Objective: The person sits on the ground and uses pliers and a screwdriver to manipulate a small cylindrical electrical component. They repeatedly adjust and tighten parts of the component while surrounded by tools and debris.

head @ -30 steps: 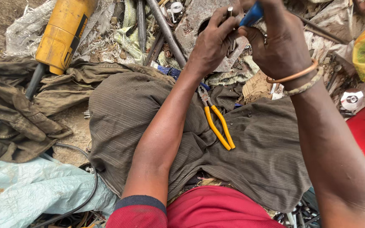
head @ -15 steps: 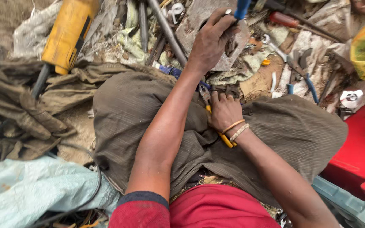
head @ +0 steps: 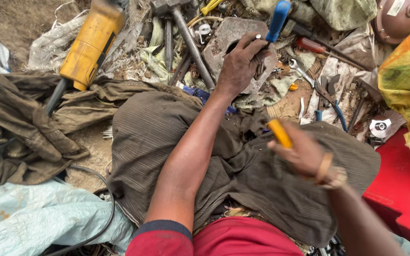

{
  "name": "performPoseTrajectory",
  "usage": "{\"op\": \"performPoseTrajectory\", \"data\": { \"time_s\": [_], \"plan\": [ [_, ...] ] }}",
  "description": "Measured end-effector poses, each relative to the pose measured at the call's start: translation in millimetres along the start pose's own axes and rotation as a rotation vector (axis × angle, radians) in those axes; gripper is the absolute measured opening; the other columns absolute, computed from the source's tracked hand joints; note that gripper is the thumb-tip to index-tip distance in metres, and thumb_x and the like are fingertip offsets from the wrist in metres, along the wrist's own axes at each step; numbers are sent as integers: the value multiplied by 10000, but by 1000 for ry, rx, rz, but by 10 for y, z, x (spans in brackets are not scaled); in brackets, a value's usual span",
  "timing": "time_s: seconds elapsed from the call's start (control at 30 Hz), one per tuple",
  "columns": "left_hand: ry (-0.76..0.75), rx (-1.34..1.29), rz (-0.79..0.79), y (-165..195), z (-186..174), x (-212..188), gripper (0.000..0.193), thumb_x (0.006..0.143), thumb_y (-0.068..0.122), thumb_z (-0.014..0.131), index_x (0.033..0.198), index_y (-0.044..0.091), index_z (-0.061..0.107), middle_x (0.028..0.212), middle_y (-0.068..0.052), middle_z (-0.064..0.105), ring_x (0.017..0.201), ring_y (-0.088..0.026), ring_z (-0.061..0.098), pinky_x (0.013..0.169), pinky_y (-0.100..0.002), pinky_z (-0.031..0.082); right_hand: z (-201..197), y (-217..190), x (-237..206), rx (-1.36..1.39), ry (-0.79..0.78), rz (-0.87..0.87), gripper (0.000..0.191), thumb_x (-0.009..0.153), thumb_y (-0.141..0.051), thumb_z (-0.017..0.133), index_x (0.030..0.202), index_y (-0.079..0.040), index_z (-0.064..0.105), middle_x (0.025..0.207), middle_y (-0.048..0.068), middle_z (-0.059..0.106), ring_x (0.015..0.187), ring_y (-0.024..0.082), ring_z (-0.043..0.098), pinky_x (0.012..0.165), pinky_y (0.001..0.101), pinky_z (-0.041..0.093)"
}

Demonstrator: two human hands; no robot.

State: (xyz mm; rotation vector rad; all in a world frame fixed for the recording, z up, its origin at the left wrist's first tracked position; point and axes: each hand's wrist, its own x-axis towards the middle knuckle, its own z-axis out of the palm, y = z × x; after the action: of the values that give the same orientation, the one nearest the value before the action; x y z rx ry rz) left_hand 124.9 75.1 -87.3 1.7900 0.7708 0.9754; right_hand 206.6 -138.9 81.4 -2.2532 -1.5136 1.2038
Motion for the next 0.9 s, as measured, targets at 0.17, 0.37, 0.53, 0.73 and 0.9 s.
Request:
{"op": "performPoseTrajectory", "data": {
  "time_s": [0.17,0.37,0.53,0.73,0.9],
  "plan": [
    [-31,7,10,-32,74,6,150,1019,285,630,1118,185,681,1320,-42,616,919,-178,755,772,-289,688,-967,-781,-58,-418,549,-165,401,1009,-140,683,1369,-5,570,962,209,682,780,329,677,701,440,532],
    [18,-20,47,19,37,-7,128,1016,281,634,1097,196,685,1258,28,632,936,-162,754,820,-303,694,-1273,-1261,528,-872,495,-305,292,932,-37,704,1206,18,619,1008,246,669,848,382,681,735,475,549],
    [-18,18,57,43,-14,-35,122,1037,258,629,1116,179,678,1270,18,598,962,-186,746,847,-349,673,-1445,-1317,428,-757,647,-324,312,962,-40,721,1239,8,587,1020,239,660,866,384,685,749,477,559],
    [-36,0,31,31,16,-15,153,1029,270,637,1110,146,675,1293,-3,595,944,-191,744,829,-341,680,-1241,-928,594,-830,495,-263,343,998,-44,742,1279,-4,549,1033,230,648,887,387,689,766,479,571],
    [-39,26,19,74,-38,-21,176,994,302,679,1066,145,707,1286,-21,612,950,-197,741,800,-343,662,-1103,-905,723,-396,663,-607,413,1102,-28,750,1358,29,430,1203,223,613,1118,356,683,978,424,617]
  ]
}}
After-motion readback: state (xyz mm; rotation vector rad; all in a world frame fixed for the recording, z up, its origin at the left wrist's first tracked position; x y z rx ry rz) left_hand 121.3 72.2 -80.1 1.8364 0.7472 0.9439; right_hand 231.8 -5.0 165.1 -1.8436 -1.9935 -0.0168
